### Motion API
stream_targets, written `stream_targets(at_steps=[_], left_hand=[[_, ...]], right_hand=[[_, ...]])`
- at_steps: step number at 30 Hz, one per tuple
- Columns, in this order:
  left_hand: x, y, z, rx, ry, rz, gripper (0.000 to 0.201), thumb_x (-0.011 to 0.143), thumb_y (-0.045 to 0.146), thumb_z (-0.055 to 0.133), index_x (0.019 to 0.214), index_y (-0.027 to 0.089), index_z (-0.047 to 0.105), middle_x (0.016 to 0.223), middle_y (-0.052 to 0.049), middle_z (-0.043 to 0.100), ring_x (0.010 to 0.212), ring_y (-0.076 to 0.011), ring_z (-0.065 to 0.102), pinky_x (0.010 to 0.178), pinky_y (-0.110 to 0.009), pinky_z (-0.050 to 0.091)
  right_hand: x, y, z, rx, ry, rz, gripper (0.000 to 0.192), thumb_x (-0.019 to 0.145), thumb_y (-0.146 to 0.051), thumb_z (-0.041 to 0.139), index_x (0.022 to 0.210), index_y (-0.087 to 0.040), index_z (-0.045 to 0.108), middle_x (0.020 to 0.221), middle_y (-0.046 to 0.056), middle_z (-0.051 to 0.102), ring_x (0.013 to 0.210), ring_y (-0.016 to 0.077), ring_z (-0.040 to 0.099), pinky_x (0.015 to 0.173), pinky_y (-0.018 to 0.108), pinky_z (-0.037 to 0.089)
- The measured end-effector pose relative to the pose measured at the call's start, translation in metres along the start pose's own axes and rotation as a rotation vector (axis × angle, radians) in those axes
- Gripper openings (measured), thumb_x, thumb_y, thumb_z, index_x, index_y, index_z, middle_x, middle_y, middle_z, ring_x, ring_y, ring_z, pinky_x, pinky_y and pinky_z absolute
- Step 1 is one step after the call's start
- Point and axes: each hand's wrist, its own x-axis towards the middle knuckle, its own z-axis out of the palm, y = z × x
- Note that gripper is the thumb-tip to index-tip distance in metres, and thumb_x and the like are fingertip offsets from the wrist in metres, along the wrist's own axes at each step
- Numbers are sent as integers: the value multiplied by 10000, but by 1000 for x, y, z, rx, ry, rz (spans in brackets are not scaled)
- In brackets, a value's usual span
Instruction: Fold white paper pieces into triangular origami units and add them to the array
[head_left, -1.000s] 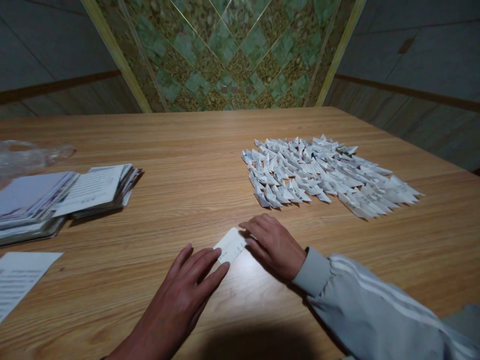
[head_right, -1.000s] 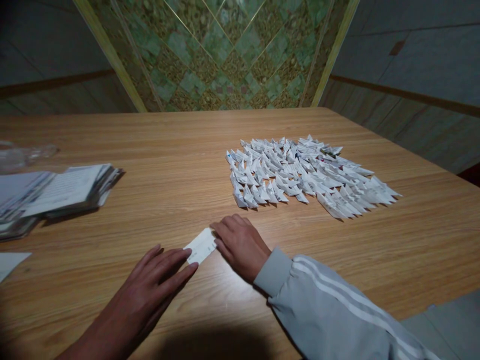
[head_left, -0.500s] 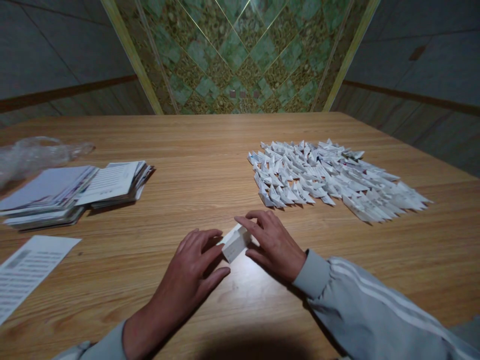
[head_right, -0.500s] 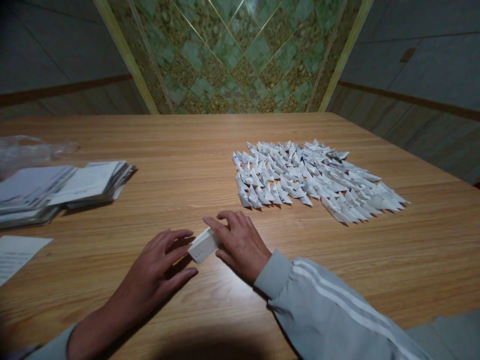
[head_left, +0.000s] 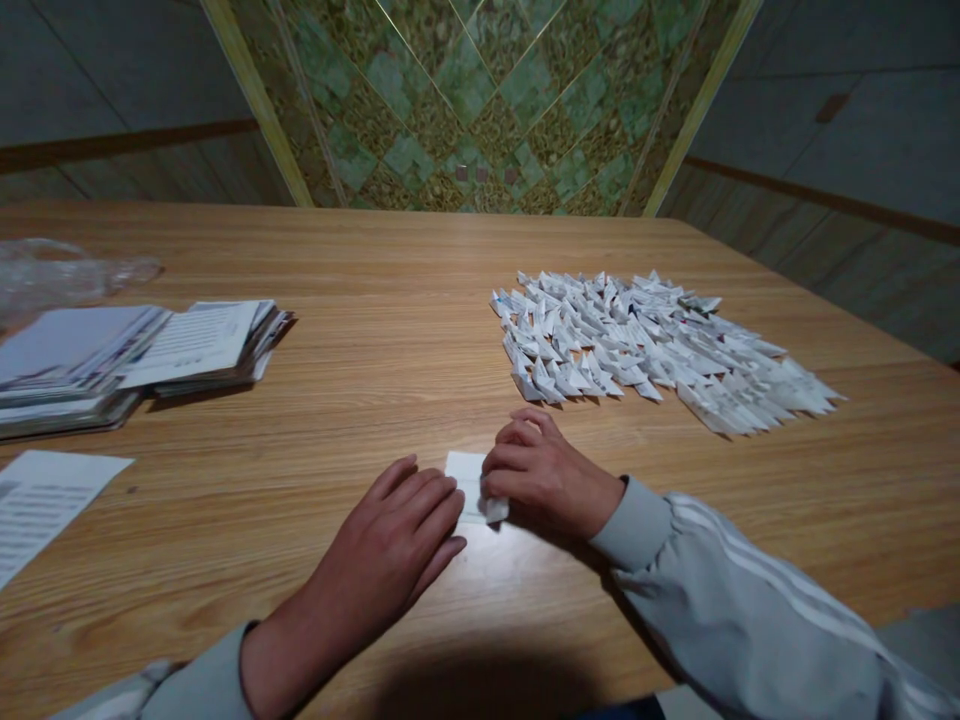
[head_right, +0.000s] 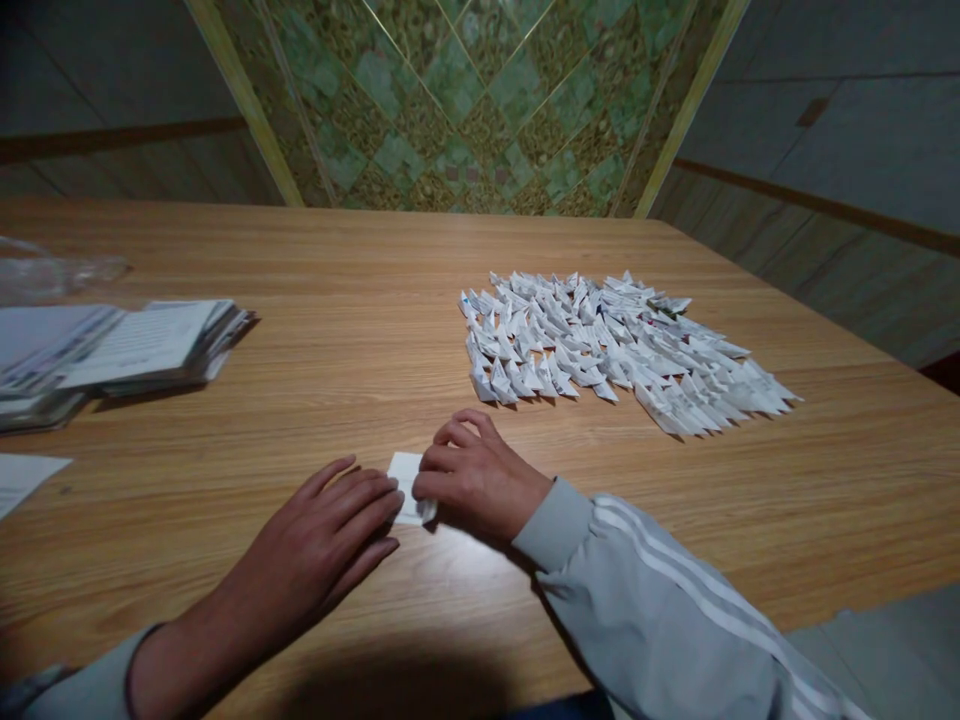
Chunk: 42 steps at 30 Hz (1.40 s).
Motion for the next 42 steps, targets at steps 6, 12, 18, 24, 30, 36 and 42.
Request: stream_targets(at_steps=[6,12,18,24,30,36,42], left_hand=[[-4,-6,1,-73,18,-42,243,968,309,566,1163,177,624,1037,-96,683,971,-262,610,964,-471,435],[-4,-13,2,-225,131,-33,168,961,183,566,1122,191,614,1113,-82,693,1051,-217,618,1066,-444,390],[5,-17,1,-222,94,9,247,950,118,512,1160,192,620,1129,-74,710,1074,-216,623,1059,-441,386],[12,-21,9,-292,67,29,158,971,163,513,959,187,669,953,-59,719,900,-209,630,861,-369,473],[16,-23,13,-427,58,-81,201,990,235,538,883,212,706,923,-42,699,861,-188,610,786,-322,454],[22,-26,19,-510,-44,-275,160,948,314,621,846,197,659,824,-22,644,820,-200,565,745,-329,410],[26,-24,20,-521,-67,-360,171,954,308,595,831,193,626,894,-28,596,858,-196,544,749,-323,415]], right_hand=[[-8,6,-2,28,-89,32,99,942,-169,587,886,-224,646,887,23,709,950,203,548,1053,459,300],[-9,10,7,82,-16,77,98,930,-140,542,913,-192,624,860,64,698,876,203,603,1006,414,399],[-9,13,7,134,30,113,130,938,-116,515,970,-191,617,911,75,714,909,208,628,1030,423,419],[-8,14,-1,225,-52,104,89,933,-145,555,972,-189,621,1072,100,705,997,212,604,1016,424,403],[-9,9,-4,245,-162,106,170,874,-348,711,968,-208,694,1095,87,650,1027,241,536,959,426,381],[-8,3,1,296,-142,205,77,911,-269,660,921,-207,705,1024,63,625,967,218,531,891,381,389],[-7,-2,2,298,-119,252,55,899,-200,639,880,-205,691,950,47,605,925,212,514,853,367,380]])
